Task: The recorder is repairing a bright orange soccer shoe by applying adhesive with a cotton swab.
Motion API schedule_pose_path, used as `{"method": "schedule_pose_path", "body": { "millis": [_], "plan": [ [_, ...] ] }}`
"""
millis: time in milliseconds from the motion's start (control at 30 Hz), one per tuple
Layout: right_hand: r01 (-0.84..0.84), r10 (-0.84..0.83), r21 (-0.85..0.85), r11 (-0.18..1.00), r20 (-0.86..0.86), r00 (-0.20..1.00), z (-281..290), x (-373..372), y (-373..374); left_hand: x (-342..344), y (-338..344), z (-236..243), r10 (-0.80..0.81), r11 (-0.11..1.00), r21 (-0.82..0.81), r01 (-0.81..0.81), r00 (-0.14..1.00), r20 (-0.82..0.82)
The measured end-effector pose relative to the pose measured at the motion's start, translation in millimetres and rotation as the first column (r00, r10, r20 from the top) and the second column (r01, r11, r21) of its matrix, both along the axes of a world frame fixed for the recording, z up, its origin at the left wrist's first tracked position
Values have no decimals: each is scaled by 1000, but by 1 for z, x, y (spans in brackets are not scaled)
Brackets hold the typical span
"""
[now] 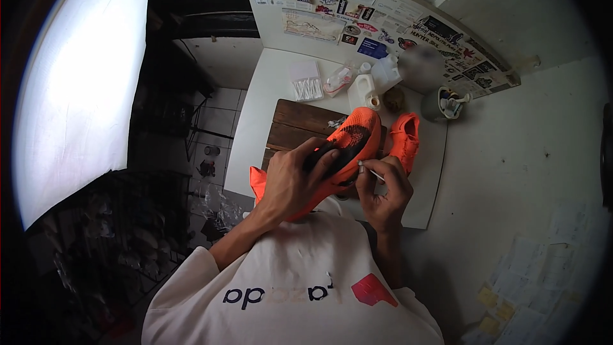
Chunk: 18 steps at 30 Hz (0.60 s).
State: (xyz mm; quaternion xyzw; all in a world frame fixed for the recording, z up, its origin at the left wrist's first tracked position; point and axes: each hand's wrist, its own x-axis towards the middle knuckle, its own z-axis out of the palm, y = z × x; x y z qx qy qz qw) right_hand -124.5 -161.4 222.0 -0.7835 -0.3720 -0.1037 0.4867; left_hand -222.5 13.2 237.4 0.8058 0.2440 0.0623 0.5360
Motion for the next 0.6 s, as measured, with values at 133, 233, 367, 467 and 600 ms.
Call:
{"method": "schedule_pose_path", "body": {
  "millis": [133,233,367,467,600],
  "plan": [
    [-5,6,14,1000,-47,999,-1,1,-1,-1,0,0,-5,1000,9,5,1000,-1],
    [-19,19,2,1000,-46,999,-1,-2,1,2,-1,2,-16,1000,13,16,1000,-11],
    [31,-31,-8,1000,-12,999,0,1,0,1,0,3,9,999,-44,-9,1000,-18],
    [-74,75,-58,996,18,997,0,-4,1,1,1,3,-25,1000,17,25,999,-25],
    [-79,127,188,979,-256,958,-6,1,-9,1,5,2,14,998,-68,-15,1000,-10]
  ]
}}
